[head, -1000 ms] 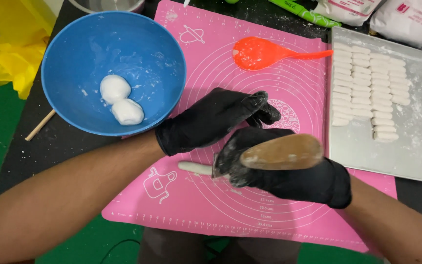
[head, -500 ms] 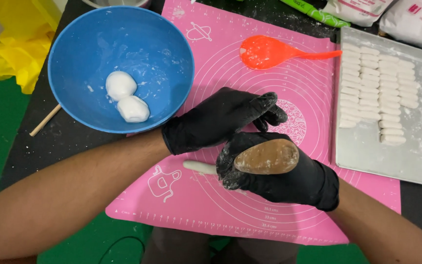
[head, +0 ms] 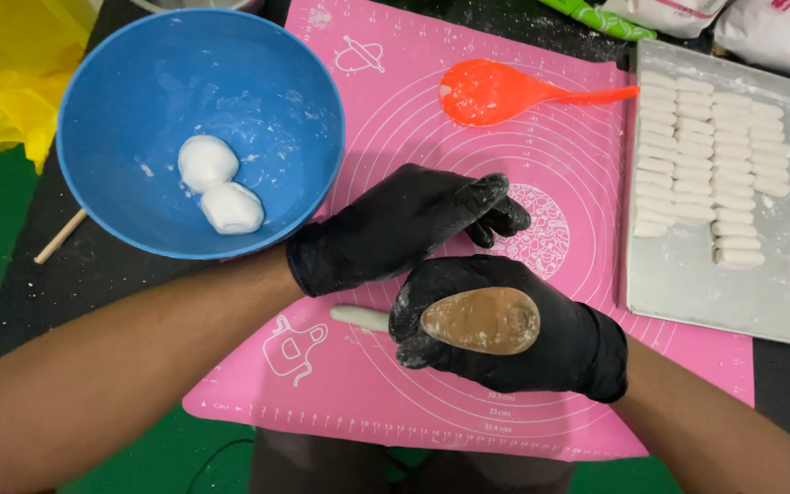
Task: Rolling dough into thin cylinders and cutting them into small pieces on a silicone mat.
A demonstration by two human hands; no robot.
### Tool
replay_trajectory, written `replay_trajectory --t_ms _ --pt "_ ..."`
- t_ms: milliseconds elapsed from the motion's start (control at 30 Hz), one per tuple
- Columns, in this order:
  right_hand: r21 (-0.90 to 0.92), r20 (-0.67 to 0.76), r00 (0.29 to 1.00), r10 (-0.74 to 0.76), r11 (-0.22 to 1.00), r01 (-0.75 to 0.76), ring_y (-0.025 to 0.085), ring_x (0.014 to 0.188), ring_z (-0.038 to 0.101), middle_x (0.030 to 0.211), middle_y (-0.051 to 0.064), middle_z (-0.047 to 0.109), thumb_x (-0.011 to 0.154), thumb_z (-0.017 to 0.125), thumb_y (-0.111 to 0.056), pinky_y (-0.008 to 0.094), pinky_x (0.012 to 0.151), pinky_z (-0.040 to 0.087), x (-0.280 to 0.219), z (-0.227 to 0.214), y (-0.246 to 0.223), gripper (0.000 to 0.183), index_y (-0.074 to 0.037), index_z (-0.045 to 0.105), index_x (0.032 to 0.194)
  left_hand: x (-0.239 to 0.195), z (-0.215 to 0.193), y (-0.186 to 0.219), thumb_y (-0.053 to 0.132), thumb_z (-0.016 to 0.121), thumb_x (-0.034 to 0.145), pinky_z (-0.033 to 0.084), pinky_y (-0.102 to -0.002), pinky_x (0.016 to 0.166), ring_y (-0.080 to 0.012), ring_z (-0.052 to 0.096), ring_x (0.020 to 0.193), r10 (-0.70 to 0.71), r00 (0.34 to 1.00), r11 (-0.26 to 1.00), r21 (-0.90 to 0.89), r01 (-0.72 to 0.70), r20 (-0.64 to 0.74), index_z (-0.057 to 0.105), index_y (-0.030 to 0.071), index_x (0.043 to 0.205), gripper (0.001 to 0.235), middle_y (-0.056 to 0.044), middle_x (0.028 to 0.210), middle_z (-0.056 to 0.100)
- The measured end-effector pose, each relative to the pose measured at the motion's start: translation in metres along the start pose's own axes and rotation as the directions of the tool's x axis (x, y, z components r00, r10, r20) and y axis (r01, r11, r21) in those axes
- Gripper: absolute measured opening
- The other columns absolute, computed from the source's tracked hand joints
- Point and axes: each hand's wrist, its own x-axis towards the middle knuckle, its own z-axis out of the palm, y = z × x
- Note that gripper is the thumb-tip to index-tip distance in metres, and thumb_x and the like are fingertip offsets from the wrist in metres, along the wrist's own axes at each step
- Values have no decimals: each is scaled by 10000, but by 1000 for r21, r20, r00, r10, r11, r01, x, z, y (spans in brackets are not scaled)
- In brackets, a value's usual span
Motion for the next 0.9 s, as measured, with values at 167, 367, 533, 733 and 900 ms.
replay_trajectory --t_ms 167,367,533,733,900 --pt "-337 94 984 -153 925 176 197 902 752 1024 36 719 948 704 -224 333 864 615 4 0 7 168 -96 664 1051 3 3 3 484 430 997 602 -314 945 -166 722 956 -12 999 1000 -6 12 -36 749 42 1155 567 -85 1175 785" --pt "-321 53 975 -215 921 220 224 928 696 1022 77 679 984 671 -134 349 848 568 2 -6 9 131 -44 631 1070 6 3 -1 503 467 976 637 -360 933 -215 759 969 -40 995 985 -172 25 -87 755 22 1080 570 -147 1079 795" --pt "103 -30 996 -86 991 88 223 1037 690 1119 109 676 1008 635 -265 371 955 575 5 4 2 243 -56 612 1129 11 -1 -5 615 412 941 632 -370 886 -240 755 935 -2 992 971 -237 -29 -129 772 49 1028 676 -142 1056 800" --pt "170 -54 998 29 985 -20 244 1085 744 1187 161 721 952 695 -174 336 889 666 3 18 -8 278 6 672 1162 8 -1 -1 643 379 925 635 -345 865 -243 782 900 -10 990 984 -176 -15 -139 783 73 1030 707 -127 1071 813" --pt "-3 -264 964 0 1000 0 225 970 793 1089 160 802 875 755 -181 317 837 660 -6 -10 -20 259 4 737 1056 6 2 4 557 455 952 603 -324 891 -180 735 909 -44 988 966 -259 5 -147 783 25 1014 628 -116 1014 804"
